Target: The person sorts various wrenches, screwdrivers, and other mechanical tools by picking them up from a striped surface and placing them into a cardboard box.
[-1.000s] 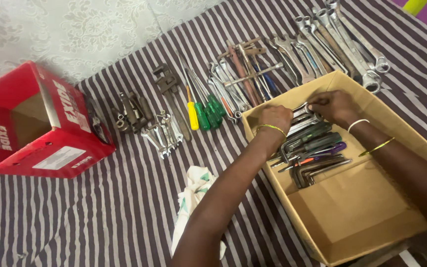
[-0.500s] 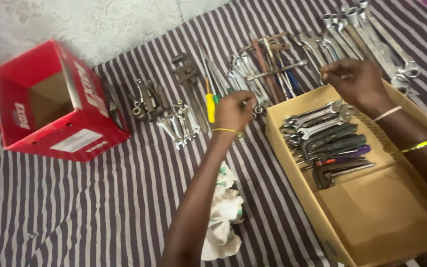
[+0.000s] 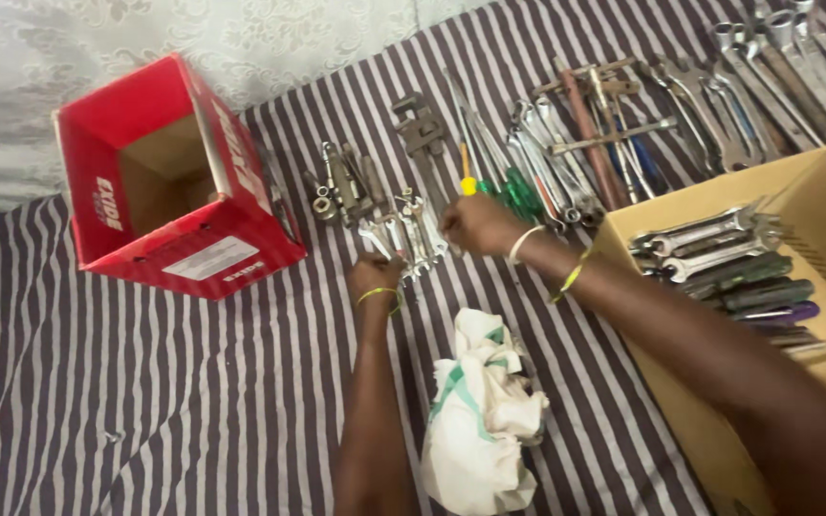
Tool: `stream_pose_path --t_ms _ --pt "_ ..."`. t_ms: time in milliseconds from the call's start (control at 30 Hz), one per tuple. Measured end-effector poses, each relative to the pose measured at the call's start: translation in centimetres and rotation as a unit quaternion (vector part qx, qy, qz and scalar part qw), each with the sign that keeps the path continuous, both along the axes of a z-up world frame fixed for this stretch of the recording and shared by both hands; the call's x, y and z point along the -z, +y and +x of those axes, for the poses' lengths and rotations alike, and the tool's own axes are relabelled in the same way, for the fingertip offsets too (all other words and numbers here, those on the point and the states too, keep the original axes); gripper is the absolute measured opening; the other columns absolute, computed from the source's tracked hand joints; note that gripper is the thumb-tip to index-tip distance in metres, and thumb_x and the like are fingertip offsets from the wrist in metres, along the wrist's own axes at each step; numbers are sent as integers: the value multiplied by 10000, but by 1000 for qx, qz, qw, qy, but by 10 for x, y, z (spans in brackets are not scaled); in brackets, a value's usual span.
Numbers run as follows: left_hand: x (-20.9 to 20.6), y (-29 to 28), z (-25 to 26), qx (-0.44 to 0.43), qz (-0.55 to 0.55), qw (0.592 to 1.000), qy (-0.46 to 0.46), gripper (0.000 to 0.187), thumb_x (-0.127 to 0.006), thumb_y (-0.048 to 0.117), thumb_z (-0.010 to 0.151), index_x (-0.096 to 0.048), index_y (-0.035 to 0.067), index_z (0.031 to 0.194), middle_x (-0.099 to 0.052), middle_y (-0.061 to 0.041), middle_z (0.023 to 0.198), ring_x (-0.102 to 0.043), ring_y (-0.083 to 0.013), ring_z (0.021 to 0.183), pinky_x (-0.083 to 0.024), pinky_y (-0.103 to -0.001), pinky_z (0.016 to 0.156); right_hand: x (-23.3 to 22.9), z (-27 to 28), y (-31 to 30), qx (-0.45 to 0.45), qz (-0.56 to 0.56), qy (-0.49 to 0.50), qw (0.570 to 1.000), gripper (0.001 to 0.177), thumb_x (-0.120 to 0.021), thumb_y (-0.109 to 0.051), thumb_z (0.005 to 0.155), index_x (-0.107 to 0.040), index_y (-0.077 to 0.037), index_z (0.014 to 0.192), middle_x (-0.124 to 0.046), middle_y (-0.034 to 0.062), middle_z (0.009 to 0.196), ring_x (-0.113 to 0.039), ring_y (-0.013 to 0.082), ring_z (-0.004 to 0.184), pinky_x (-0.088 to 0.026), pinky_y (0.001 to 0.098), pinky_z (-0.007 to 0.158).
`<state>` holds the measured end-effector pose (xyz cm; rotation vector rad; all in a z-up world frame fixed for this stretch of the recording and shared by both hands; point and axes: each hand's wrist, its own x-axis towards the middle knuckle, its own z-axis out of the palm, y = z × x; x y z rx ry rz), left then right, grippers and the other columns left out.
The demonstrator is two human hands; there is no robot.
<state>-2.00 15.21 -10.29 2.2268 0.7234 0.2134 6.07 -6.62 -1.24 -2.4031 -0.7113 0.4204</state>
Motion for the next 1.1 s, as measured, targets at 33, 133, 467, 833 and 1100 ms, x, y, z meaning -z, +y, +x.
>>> stream_pose_path --t_ms 33,133,467,833,1100 --pt "-5 -1 -2 -5 4 1000 29 489 -872 446 716 -761 36 958 -766 -201 924 -751 -367 921 -575 -429 854 14 -2 14 -6 -2 -7 1000 198 -689 -153 874 -795 -139 1040 -777 116 1009 -751 276 926 -582 398 875" --pt "-16 -4 -7 16 34 999 23 527 -855 493 705 -774 51 981 -751 -217 959 -733 -393 932 -574 -448 837 43 -12 46 -1 -6 1 1000 226 -679 -135 850 -799 -156 1040 -764 145 1013 -732 322 952 -571 421 882" --pt "20 17 14 -8 15 999 28 394 -830 301 633 -787 61 943 -775 -179 943 -759 -329 905 -594 -399 825 69 -18 57 28 -41 20 999 225 -705 -155 809 -800 -162 1013 -756 142 1027 -718 342 981 -562 437 902" --pt "16 32 -9 17 -289 957 -16 176 -711 139 880 -782 2 965 -735 -129 786 -673 -205 621 -531 -335 559 1 -29 39 17 11 14 1000 238 -682 -112 880 -770 -126 1100 -717 131 1166 -699 295 1068 -524 383 993" --pt "-98 -11 -32 176 -280 941 -69 150 -727 106 914 -765 48 1048 -753 -49 872 -677 -123 736 -543 -275 648 -84 -56 -14 -98 19 -293 951 373 -676 42 785 -758 -69 1132 -708 130 1175 -680 290 1056 -520 452 969"
